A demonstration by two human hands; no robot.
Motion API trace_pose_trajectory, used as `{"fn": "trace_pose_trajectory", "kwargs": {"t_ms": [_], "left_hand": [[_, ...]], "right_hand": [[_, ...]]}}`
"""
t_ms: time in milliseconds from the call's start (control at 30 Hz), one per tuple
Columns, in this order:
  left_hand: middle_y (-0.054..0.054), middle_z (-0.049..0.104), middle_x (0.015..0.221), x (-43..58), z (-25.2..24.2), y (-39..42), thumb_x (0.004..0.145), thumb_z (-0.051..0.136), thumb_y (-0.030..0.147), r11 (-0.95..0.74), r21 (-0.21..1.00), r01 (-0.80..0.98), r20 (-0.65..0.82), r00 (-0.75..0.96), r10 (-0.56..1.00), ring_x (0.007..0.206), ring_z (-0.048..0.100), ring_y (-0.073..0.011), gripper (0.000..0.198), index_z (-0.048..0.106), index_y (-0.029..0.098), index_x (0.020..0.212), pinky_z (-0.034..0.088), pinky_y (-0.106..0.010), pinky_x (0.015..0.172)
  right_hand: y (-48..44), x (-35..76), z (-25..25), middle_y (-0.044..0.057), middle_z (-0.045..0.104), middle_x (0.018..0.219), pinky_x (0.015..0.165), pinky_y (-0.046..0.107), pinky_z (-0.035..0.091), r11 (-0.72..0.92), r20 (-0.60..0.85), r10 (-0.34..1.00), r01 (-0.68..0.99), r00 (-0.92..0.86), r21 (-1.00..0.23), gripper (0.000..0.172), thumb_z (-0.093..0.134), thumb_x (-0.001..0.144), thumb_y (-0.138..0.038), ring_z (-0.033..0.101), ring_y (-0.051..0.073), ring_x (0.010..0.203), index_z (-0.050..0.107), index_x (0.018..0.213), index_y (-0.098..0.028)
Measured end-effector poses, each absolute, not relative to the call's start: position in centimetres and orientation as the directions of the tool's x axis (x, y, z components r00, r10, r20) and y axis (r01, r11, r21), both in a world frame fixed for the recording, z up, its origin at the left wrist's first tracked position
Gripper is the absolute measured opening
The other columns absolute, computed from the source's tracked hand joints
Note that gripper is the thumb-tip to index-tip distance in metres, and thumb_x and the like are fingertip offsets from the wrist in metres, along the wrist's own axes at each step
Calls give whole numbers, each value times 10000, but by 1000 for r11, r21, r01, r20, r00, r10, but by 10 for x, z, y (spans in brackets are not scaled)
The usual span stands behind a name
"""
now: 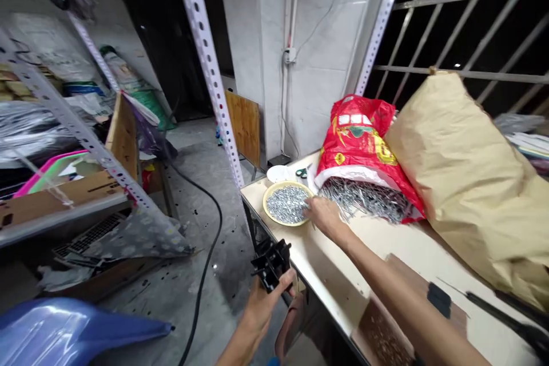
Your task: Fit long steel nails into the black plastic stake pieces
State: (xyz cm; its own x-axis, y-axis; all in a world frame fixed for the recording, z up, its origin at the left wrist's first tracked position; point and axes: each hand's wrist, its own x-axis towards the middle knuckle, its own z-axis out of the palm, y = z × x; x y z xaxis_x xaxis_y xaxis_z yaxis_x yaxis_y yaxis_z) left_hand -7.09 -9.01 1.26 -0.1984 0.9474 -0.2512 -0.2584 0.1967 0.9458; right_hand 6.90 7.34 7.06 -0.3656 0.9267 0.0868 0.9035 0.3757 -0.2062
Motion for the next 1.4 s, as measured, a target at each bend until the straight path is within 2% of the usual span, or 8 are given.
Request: {"fn": "trace_pose_trajectory", "kwargs": {"t_ms": [133,267,400,500,800,1133,1267,1400], "left_hand": [[-20,642,594,-60,18,-86,596,738,403,240,946,-218,-264,-88,960,555,573,-182,252,676,180,696,464,-290,597],[-14,637,561,-75,24,-84,589,720,448,251,964,-93,-265,-203,943,600,599,-210,299,679,178,710,475,-303,623],[3,638,621,-83,21,-67,605,720,424,197,980,13,-191,-185,964,643,605,-195,285,631,183,727,489,-308,678],[-1,643,645,-65,23,-51,578,744,407,188,982,5,-186,-100,977,606,596,-187,322,627,174,767,492,-311,645],[-9,585,480,10,35,-39,500,750,448,221,975,-15,-221,-63,973,542,581,-192,354,641,136,625,477,-327,635],[-31,640,667,47,39,-31,563,761,385,293,942,-166,-272,136,952,506,559,-122,336,636,119,725,478,-263,582],[-28,637,680,43,39,-30,575,760,360,274,950,-153,-260,104,960,512,564,-123,321,643,122,755,482,-264,573],[-23,639,678,43,35,-27,576,762,327,201,971,-128,-193,72,979,507,551,-117,312,666,132,799,480,-272,601]], "right_hand": [[87,70,61,174,652,877,639,324,442,316,-3,948,942,-319,-116,138,535,768,-150,617,276,852,670,774,-121],[88,39,69,148,632,960,684,270,440,380,-23,923,917,-385,-120,192,490,826,-180,599,215,885,673,851,-125],[81,36,80,27,558,1132,721,226,423,407,75,914,900,-400,-156,255,439,892,-355,540,155,986,587,1079,-267],[59,90,82,23,581,1028,685,223,403,443,238,888,871,-394,-211,257,389,921,-349,551,139,885,583,1064,-260],[32,304,58,93,636,816,629,235,348,-76,174,981,995,87,-69,272,376,906,-202,569,164,746,636,876,-132],[102,282,32,83,604,938,731,236,378,215,220,956,974,-195,-68,203,444,850,-79,520,161,881,614,893,-182],[100,282,32,72,610,868,755,251,403,264,296,931,954,-213,-143,208,408,867,-82,540,157,823,599,838,-160],[68,272,56,105,600,974,797,282,427,258,451,887,920,-104,-296,246,313,938,-203,560,167,911,540,1004,-136]]}}
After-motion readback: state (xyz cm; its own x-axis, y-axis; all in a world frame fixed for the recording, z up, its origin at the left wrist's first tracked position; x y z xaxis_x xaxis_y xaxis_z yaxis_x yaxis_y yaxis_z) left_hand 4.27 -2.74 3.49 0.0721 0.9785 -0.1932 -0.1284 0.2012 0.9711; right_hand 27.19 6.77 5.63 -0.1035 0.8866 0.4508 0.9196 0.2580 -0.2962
